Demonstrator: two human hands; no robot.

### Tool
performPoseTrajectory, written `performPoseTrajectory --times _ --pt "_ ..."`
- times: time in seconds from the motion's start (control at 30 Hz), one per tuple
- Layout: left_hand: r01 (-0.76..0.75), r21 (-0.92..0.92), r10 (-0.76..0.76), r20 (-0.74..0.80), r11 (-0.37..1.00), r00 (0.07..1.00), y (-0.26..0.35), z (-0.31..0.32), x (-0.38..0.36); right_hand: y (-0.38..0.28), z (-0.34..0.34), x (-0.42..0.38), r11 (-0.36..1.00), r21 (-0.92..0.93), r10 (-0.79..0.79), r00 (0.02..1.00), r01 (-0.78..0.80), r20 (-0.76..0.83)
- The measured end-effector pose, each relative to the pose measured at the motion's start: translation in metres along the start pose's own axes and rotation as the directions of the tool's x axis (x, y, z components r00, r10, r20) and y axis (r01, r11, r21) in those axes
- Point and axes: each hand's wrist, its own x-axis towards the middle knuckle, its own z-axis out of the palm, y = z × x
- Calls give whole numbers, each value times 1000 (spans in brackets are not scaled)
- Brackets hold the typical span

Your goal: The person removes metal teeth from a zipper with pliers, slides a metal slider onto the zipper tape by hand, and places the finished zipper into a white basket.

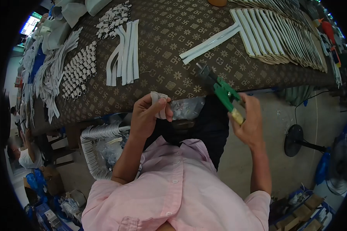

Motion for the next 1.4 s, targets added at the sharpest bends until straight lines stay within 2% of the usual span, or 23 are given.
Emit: performPoseTrajectory --times 0.07,0.1,0.17,0.2,0.33,0.4,0.6,0.97,1.33,1.4 --pt "-11 24 12 -55 1000 998 0 2 -1 -20 18 -13 906 424 10 1000 -8 -3" --pt "-2 27 4 -70 1000 998 1 0 -3 -29 23 -17 900 435 10 1000 -13 9" --pt "-18 71 20 -24 997 999 5 -3 -5 -42 31 -24 804 571 67 979 -166 190" --pt "-14 77 16 -31 997 999 7 -4 -7 -43 34 -26 777 606 40 973 -173 226" --pt "-4 61 7 -45 998 999 12 -7 -13 -49 32 -27 743 637 0 951 -207 309" --pt "-10 42 12 -47 999 999 12 -8 -16 -47 33 -28 795 591 -68 949 -135 309" --pt "-15 23 17 -66 1000 998 10 -11 -18 -49 26 -25 816 561 -94 924 -141 369" --pt "26 114 -13 -110 993 994 11 -8 -19 -51 21 -27 827 538 -98 901 -163 423" --pt "44 94 -32 -122 995 992 5 -4 -18 -53 26 -35 835 521 -75 903 -174 422" --pt "55 96 -43 -122 994 992 2 -4 -17 -52 29 -41 822 523 -42 892 -225 450"
